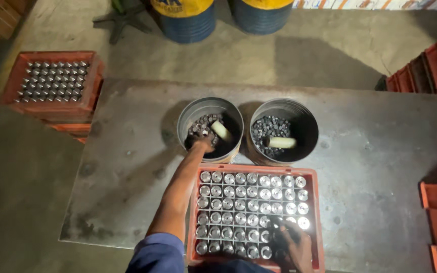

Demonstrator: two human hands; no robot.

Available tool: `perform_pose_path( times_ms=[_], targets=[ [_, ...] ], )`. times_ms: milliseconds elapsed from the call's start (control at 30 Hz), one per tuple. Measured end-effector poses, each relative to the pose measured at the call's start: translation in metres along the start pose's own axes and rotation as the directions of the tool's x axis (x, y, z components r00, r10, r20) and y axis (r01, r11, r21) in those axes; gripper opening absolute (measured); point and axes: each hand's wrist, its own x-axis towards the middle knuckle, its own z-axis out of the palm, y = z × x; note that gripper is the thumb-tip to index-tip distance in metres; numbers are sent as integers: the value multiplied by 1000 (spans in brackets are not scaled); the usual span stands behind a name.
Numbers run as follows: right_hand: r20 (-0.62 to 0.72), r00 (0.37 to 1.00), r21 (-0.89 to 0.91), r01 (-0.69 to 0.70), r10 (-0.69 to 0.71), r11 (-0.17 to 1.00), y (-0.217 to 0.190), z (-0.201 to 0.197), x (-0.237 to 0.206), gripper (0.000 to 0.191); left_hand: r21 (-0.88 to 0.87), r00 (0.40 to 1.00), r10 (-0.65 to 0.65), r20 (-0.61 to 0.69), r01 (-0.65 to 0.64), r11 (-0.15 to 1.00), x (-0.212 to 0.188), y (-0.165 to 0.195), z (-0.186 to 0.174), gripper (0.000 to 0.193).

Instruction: The person repeatedly picks small cylindrical metal parts from two metal cans and places them into an orange plastic crate with a grid of compartments. The person fills the crate by placing the parts one by one into the compartments.

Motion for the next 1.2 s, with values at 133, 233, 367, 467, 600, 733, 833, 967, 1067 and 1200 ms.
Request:
perform_pose_path(
  times_ms=[133, 233, 367, 467, 600, 733, 833, 967, 1067, 1200],
  targets=[
    [-33, 999, 7, -28, 28, 1000, 1, 4, 1, 38, 19, 995, 14, 101, -16, 1000, 3, 1, 4, 57],
    [6, 998, 138, 56, -58, 989, -20, 10, 8, 34, 15, 989, 34, 145, -37, 999, 0, 2, 11, 63],
    [49, 997, -77, 61, -57, 995, -55, 12, 16, 33, -121, 980, 80, 184, -59, 991, -3, 2, 15, 59],
    [92, 992, -104, 101, -91, 989, -75, 11, 15, 31, -101, 992, 49, 120, -37, 994, -4, 4, 8, 41],
    [84, 974, -122, 221, -212, 968, -85, 7, 10, 29, -226, 989, -74, -125, 44, 973, -5, 3, 0, 27],
    [115, 983, -115, 154, -140, 981, -84, 1, 6, 28, -603, 944, -201, -263, 1, 798, -3, -8, -5, 24],
    [123, 978, -97, 183, -171, 978, -83, 0, 4, 29, -917, 929, -281, -242, -125, 378, -1, -19, -13, 26],
    [124, 969, -74, 222, -212, 972, -86, 1, 3, 28, -900, 950, -200, -239, -294, -323, -16, -17, -20, 34],
    [131, 968, -70, 224, -213, 972, -94, 7, 5, 28, -876, 957, -191, -216, -277, -396, -53, 3, 3, 33],
    [218, 939, -33, 282, -268, 959, -108, 25, 2, 28, -795, 963, -212, -166, -258, -549, -97, 17, 49, 32]
  ],
)
